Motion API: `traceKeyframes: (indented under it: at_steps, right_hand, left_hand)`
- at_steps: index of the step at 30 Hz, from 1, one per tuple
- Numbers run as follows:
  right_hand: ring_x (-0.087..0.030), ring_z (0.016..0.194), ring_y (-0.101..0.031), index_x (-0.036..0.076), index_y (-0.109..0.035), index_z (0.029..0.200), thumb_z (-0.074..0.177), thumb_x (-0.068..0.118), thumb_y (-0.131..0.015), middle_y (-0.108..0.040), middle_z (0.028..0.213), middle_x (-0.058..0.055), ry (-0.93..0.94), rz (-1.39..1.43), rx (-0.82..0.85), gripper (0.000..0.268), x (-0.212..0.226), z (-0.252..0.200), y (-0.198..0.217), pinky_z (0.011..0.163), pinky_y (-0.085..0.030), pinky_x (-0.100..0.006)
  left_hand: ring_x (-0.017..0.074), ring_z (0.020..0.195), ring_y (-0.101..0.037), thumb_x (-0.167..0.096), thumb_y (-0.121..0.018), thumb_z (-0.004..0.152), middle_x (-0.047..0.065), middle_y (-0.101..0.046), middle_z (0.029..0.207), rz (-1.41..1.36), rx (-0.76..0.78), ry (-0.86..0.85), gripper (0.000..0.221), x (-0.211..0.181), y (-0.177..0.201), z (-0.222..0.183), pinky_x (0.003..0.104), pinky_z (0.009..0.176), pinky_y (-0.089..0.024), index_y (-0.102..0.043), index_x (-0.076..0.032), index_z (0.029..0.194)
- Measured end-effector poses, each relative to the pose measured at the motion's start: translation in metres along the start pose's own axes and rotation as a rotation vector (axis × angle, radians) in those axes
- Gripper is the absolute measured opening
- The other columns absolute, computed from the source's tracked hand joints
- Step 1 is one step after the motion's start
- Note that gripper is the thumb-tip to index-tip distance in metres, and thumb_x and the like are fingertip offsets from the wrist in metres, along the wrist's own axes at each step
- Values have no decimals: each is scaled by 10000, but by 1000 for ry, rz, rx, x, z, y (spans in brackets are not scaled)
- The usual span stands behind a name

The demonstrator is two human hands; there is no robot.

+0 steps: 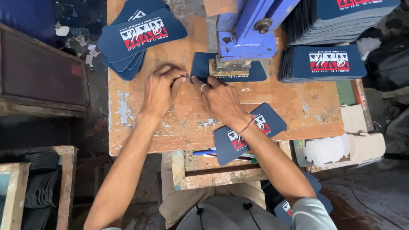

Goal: Using a pressing machine to apply labels or branding to cap visors.

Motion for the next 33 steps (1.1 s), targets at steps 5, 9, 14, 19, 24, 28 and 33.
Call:
traceKeyframes:
  at_steps: [5, 9, 14, 19, 24, 28, 33]
  right_hand:
    - [-369, 677, -641, 95, -648, 1388, 893, 119, -621, -612, 930, -182, 22, 27, 0, 497, -8, -3, -10, 625, -536, -490]
    - [-359, 707, -642, 93, -648, 1395, 904, 118, -615, -607, 939, -179, 45, 64, -47, 493, -8, -3, -8, 643, -541, -477]
    - [-349, 694, -640, 110, -652, 1396, 917, 128, -610, -597, 909, -159, 12, 55, -18, 481, -6, -2, -4, 627, -530, -477]
    - [-341, 672, -639, 127, -649, 1404, 915, 133, -605, -596, 904, -143, -4, 45, 11, 491, -7, -1, -6, 621, -522, -482]
    - [-352, 673, -655, 118, -656, 1374, 900, 159, -625, -611, 947, -143, -10, 19, 26, 476, -9, -2, -9, 609, -523, -496]
    - [-355, 695, -670, 114, -679, 1211, 907, 193, -640, -621, 1029, -139, -57, -8, 60, 317, -18, -6, -27, 606, -523, -509]
    - [-374, 668, -667, 81, -638, 1381, 873, 124, -602, -606, 1056, -189, -28, -18, 42, 511, -12, -2, -22, 535, -526, -509]
  left_hand:
    - [324, 977, -689, -104, -765, 907, 110, -736, 1017, -4, 58, -31, 134, 3, 1, 5, 426, 852, -546, -768, -40, 1024]
    - [334, 982, -680, -103, -766, 904, 116, -737, 1012, 14, 100, -59, 137, 1, 1, 10, 436, 853, -541, -771, -38, 1024]
    - [341, 940, -691, -105, -771, 888, 119, -742, 1009, 10, 151, -47, 147, 0, 1, 16, 438, 832, -547, -776, -48, 1024]
    - [364, 864, -700, -96, -782, 865, 152, -741, 955, 24, 269, 4, 148, -2, 1, 33, 450, 787, -549, -785, -58, 1008]
    - [386, 876, -706, -46, -764, 793, 187, -744, 922, 199, 456, -25, 165, 4, -16, 48, 460, 821, -554, -815, -93, 942]
    - [385, 885, -707, -53, -754, 791, 200, -735, 918, 273, 570, 14, 177, 3, -18, 57, 454, 830, -554, -823, -115, 942]
    - [315, 869, -731, -93, -798, 766, 137, -770, 886, 278, 615, 174, 99, 9, -26, 71, 416, 816, -564, -821, -113, 860]
Point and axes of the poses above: each hand's wrist, its own z-axis towards the middle knuckle, its own y-axis out of the back of the hand, x = y × z, the point moved 5 cm from there along z, towards the middle knuckle
